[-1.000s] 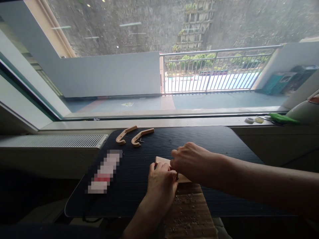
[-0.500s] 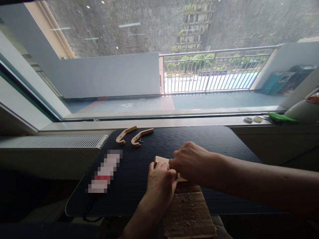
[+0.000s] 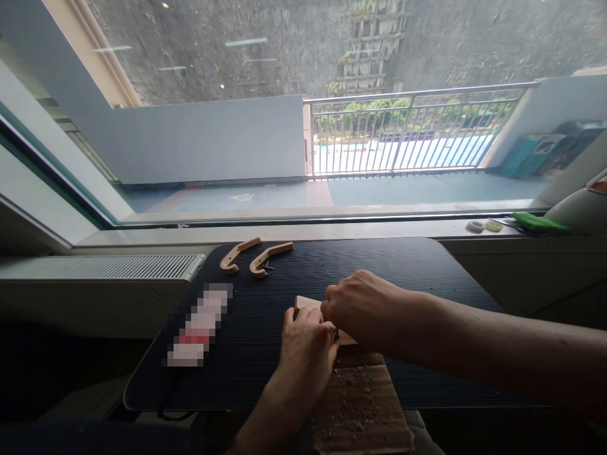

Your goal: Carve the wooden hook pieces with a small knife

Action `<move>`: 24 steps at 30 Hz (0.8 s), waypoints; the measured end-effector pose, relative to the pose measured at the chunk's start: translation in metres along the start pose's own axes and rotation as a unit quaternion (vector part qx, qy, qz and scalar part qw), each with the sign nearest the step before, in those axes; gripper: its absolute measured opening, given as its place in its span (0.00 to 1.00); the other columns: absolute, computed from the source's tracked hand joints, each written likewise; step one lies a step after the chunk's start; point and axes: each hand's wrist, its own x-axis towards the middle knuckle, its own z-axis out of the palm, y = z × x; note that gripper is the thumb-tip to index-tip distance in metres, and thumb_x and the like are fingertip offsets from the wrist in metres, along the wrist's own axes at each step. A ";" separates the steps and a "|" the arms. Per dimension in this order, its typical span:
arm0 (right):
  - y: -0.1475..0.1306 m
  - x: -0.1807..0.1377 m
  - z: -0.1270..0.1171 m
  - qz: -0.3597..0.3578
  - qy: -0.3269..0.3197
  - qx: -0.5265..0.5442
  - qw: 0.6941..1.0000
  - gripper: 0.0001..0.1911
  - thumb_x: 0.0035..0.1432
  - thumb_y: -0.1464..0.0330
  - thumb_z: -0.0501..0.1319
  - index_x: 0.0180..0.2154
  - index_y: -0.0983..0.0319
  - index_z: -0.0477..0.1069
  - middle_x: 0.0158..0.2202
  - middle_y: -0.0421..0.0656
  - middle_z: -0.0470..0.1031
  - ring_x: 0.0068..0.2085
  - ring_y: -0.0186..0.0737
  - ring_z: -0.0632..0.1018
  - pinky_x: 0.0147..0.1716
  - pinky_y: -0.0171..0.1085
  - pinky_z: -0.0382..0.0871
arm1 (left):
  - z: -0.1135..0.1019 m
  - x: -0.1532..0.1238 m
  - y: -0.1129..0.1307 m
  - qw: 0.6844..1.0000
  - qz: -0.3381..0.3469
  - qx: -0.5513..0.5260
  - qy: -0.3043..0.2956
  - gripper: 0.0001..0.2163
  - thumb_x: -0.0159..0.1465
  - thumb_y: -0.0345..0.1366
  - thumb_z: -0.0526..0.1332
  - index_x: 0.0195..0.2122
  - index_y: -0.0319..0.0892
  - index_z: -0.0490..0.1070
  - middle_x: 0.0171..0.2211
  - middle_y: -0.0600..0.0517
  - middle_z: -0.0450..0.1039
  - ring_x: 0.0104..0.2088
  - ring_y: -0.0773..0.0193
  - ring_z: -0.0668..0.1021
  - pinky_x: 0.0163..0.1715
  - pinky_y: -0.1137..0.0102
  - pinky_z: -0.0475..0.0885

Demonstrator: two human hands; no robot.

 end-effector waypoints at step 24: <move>0.008 -0.001 0.003 -0.013 -0.018 0.021 1.000 0.07 0.47 0.79 0.59 0.29 0.64 0.72 0.27 0.42 0.75 0.28 0.41 0.76 0.19 0.34 0.51 | 0.000 0.002 0.001 1.000 0.007 0.002 0.012 0.04 0.56 0.33 0.59 0.31 0.46 0.73 0.38 0.51 0.73 0.44 0.57 0.70 0.47 0.59 0.56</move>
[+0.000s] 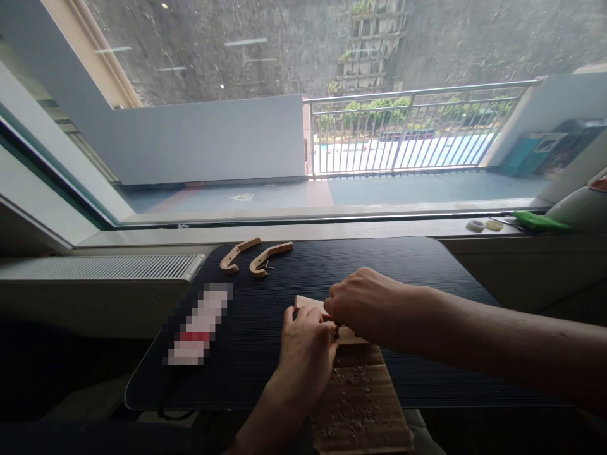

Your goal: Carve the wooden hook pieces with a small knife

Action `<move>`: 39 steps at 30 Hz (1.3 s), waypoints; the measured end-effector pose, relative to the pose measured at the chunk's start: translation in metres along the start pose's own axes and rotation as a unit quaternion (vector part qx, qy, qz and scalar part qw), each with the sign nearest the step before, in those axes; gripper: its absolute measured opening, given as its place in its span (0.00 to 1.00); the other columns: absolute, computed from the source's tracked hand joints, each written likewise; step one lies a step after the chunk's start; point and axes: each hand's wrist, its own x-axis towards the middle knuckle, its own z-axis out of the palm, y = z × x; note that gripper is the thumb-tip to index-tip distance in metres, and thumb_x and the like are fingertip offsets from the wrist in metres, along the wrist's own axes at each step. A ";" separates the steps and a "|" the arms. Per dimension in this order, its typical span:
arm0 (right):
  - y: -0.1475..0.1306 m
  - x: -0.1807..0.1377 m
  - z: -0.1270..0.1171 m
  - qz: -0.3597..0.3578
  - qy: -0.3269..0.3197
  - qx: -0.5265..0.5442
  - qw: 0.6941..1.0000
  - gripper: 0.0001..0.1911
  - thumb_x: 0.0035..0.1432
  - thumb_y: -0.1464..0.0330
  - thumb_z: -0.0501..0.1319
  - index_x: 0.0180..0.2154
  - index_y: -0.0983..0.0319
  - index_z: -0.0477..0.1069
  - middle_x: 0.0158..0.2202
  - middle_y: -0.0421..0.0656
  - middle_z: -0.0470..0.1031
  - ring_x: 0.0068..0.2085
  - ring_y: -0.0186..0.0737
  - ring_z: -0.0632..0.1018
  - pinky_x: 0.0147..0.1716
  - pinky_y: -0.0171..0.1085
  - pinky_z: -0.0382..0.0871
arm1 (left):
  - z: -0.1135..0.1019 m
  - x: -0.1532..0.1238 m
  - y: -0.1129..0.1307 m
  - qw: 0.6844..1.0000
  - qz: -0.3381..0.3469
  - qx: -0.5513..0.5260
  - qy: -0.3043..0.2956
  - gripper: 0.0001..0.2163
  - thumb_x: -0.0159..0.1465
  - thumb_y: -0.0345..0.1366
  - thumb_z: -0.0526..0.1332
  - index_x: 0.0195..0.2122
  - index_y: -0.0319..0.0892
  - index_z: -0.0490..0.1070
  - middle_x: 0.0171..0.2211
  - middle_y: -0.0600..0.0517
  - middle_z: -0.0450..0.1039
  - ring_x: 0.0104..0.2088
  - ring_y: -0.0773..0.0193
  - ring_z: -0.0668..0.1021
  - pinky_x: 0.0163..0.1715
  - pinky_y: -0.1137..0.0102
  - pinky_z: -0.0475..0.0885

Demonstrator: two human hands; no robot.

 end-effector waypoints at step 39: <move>-0.006 -0.010 -0.004 0.022 -0.021 -0.005 1.000 0.07 0.56 0.76 0.54 0.31 0.67 0.71 0.28 0.45 0.74 0.28 0.40 0.75 0.18 0.35 0.51 | -0.006 0.000 0.005 1.000 -0.011 0.010 -0.025 0.05 0.58 0.35 0.59 0.32 0.46 0.74 0.39 0.50 0.73 0.46 0.56 0.69 0.50 0.57 0.55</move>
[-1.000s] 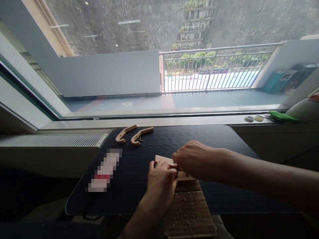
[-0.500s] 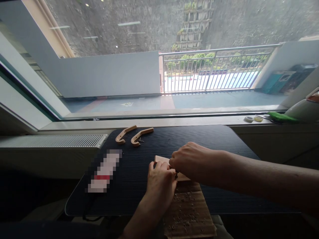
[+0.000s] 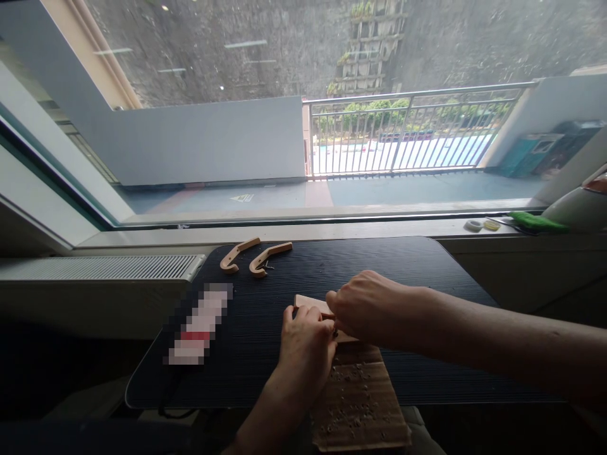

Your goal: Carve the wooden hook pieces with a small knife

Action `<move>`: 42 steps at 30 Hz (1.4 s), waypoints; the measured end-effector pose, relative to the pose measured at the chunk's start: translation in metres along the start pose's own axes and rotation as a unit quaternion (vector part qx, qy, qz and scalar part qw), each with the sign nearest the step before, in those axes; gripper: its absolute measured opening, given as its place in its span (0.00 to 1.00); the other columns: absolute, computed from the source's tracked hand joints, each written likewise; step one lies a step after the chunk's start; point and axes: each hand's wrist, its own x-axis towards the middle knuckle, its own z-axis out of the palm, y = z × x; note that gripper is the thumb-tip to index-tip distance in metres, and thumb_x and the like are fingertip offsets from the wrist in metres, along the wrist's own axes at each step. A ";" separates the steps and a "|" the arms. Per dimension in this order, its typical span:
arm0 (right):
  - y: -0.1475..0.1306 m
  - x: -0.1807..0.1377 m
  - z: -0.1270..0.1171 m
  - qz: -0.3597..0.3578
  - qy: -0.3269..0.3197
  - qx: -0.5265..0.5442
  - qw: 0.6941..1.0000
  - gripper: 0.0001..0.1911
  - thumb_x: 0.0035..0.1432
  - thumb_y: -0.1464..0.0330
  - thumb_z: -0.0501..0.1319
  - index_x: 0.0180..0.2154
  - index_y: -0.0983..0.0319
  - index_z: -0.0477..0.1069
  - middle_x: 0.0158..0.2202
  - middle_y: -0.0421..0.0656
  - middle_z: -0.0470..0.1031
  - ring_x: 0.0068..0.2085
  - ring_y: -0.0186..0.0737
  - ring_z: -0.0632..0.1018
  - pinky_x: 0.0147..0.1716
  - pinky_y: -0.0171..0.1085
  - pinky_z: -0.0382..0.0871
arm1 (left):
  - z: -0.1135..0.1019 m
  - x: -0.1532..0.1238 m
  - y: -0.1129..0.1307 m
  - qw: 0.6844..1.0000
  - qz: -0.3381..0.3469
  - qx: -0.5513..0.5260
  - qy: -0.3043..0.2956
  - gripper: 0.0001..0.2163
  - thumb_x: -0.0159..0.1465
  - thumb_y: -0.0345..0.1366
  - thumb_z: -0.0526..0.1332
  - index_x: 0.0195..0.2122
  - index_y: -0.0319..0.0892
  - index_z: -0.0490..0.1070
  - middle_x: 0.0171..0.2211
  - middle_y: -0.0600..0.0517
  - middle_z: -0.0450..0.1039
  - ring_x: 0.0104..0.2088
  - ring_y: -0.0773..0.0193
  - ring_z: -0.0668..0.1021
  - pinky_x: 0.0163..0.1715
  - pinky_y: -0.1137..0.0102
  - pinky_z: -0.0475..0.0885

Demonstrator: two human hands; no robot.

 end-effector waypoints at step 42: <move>0.005 0.009 0.015 -0.058 0.040 0.027 0.997 0.06 0.48 0.79 0.58 0.29 0.65 0.72 0.27 0.43 0.74 0.27 0.37 0.74 0.19 0.35 0.51 | 0.003 0.001 -0.003 1.000 0.000 -0.003 0.003 0.07 0.58 0.33 0.57 0.35 0.45 0.73 0.39 0.49 0.73 0.45 0.56 0.70 0.48 0.59 0.57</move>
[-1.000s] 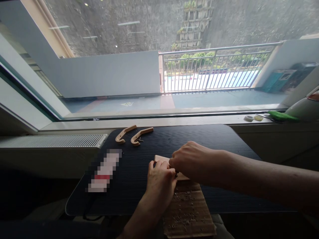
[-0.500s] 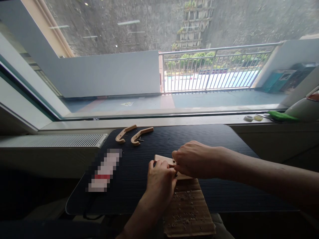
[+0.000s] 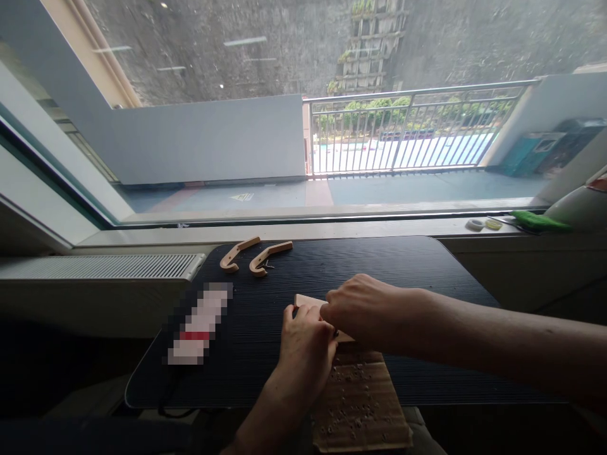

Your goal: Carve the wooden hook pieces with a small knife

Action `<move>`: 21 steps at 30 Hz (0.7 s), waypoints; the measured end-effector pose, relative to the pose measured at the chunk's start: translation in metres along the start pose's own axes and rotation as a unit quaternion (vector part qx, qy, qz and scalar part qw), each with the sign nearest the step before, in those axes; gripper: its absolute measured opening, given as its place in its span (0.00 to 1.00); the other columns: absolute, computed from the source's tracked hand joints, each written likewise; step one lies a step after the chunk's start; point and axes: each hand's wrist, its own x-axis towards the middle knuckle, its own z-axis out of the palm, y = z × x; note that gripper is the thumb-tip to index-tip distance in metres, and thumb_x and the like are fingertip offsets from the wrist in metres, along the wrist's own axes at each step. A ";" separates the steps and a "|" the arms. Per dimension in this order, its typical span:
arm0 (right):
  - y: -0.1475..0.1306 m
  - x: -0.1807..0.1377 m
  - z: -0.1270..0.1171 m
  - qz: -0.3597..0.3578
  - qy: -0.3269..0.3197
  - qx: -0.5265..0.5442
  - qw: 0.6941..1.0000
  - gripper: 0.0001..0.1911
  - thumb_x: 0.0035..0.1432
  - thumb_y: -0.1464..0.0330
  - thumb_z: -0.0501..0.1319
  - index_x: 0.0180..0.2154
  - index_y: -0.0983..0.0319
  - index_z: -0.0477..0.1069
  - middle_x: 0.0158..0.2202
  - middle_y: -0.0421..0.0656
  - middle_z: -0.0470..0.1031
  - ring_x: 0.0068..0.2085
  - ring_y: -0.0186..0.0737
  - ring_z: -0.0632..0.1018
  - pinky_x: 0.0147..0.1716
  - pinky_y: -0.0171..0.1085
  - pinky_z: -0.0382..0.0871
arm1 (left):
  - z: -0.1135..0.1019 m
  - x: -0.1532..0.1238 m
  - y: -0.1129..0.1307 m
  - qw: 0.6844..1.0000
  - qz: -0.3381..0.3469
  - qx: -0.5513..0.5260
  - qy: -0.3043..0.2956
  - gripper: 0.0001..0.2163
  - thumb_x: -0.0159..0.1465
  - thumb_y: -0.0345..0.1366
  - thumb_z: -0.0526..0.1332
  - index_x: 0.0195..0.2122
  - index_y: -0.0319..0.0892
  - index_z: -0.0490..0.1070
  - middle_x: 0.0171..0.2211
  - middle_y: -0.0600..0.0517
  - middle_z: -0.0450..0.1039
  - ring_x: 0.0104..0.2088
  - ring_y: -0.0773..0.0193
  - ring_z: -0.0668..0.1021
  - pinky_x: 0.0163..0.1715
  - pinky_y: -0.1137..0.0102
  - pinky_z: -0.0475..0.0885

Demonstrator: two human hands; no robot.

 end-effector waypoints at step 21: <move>-0.005 -0.006 -0.025 0.021 -0.028 -0.027 0.999 0.07 0.49 0.78 0.60 0.32 0.63 0.71 0.31 0.43 0.75 0.31 0.41 0.76 0.20 0.34 0.50 | 0.001 -0.002 0.000 1.000 0.011 0.004 0.026 0.05 0.58 0.35 0.59 0.33 0.46 0.74 0.38 0.50 0.73 0.45 0.56 0.70 0.47 0.59 0.57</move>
